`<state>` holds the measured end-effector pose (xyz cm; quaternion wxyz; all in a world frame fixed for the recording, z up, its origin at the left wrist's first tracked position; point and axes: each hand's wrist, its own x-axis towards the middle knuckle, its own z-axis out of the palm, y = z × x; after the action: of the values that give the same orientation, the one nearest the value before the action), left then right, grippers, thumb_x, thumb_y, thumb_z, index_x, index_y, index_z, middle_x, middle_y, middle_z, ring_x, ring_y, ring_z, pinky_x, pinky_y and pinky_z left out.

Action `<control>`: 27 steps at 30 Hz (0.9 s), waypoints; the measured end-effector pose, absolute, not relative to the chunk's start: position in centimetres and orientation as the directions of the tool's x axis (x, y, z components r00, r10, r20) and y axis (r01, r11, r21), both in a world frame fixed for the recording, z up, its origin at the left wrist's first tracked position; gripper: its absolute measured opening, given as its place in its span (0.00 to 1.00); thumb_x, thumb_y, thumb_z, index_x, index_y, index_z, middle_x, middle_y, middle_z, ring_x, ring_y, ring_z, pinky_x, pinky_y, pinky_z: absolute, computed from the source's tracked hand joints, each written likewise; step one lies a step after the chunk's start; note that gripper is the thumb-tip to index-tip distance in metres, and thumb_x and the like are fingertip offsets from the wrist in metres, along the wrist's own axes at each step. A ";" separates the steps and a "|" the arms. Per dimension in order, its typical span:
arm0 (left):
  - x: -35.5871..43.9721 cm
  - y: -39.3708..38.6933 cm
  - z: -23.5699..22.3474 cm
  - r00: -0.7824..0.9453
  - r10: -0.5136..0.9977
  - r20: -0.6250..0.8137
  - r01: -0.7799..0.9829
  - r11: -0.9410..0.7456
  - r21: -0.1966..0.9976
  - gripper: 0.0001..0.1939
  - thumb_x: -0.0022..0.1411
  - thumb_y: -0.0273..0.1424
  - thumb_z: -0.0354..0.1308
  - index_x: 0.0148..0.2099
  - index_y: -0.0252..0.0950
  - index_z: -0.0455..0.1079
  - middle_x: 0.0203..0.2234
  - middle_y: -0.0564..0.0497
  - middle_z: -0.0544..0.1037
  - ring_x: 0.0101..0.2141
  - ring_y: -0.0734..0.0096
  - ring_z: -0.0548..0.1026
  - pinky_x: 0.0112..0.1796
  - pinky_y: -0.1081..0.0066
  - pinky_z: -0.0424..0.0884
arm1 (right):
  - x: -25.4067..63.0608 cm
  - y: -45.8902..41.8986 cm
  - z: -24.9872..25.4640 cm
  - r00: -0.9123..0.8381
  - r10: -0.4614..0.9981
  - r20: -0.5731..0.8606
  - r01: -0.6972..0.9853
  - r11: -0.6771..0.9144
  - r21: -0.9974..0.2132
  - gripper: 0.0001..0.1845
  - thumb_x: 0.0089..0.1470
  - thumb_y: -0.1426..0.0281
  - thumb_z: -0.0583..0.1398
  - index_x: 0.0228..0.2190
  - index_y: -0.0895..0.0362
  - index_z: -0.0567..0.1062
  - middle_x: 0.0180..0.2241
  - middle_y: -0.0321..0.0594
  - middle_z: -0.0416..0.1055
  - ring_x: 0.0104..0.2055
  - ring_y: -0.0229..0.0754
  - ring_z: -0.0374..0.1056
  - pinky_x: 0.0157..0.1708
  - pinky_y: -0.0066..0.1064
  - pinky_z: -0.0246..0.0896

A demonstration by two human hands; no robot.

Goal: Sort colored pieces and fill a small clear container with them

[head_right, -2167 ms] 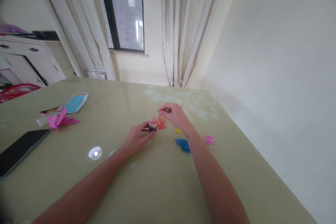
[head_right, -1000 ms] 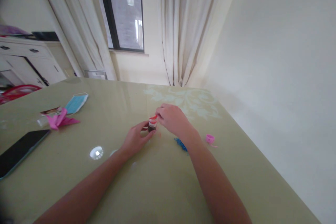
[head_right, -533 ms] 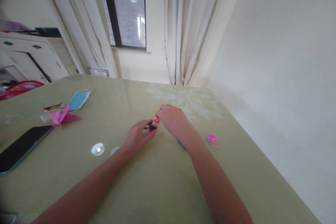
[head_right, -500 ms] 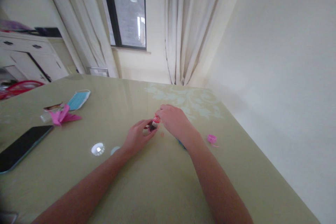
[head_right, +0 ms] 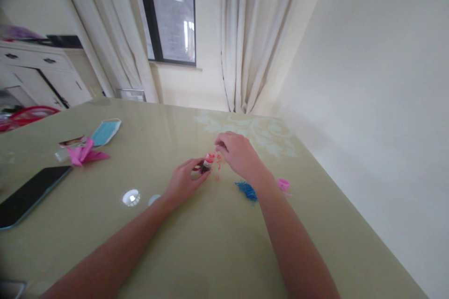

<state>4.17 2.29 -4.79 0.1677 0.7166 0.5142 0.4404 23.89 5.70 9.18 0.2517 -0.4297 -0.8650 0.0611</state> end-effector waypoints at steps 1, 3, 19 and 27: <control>4.2 2.3 -4.9 0.077 0.887 0.455 0.580 -0.411 0.703 0.18 0.65 0.33 0.65 0.56 0.38 0.75 0.43 0.47 0.83 0.39 0.64 0.82 0.45 0.64 0.78 | 23.9 5.7 9.1 -0.479 0.796 0.370 0.719 0.598 -0.355 0.02 0.61 0.73 0.66 0.37 0.56 0.80 0.36 0.40 0.80 0.38 0.43 0.75 0.40 0.32 0.64; 4.3 2.4 -5.0 0.069 0.890 0.451 0.557 -0.410 0.723 0.18 0.65 0.33 0.65 0.56 0.38 0.75 0.43 0.46 0.83 0.39 0.64 0.82 0.45 0.63 0.79 | 24.0 5.6 8.9 -0.456 0.839 0.295 0.709 0.543 -0.449 0.06 0.59 0.68 0.68 0.40 0.55 0.80 0.35 0.40 0.81 0.36 0.44 0.77 0.37 0.32 0.66; 4.7 2.4 -4.6 0.317 0.912 0.262 0.126 -0.314 0.941 0.19 0.64 0.37 0.66 0.56 0.36 0.75 0.50 0.43 0.83 0.49 0.59 0.82 0.55 0.56 0.77 | 24.4 5.7 6.8 -0.566 0.819 0.100 0.575 0.478 -0.664 0.09 0.53 0.63 0.70 0.36 0.54 0.83 0.32 0.38 0.81 0.33 0.43 0.76 0.34 0.32 0.66; 4.5 2.7 -5.6 0.299 0.922 0.247 0.560 -0.379 0.737 0.28 0.57 0.32 0.70 0.59 0.35 0.73 0.49 0.42 0.80 0.43 0.60 0.80 0.44 0.61 0.79 | 28.9 3.5 3.5 -0.046 0.900 0.434 0.528 0.391 -0.754 0.24 0.52 0.54 0.70 0.44 0.57 0.81 0.34 0.43 0.80 0.31 0.43 0.72 0.30 0.33 0.67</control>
<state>4.54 2.74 -5.64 0.2696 0.7595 0.4877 0.3354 28.85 3.47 3.51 0.4615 -0.5139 -0.6946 0.2013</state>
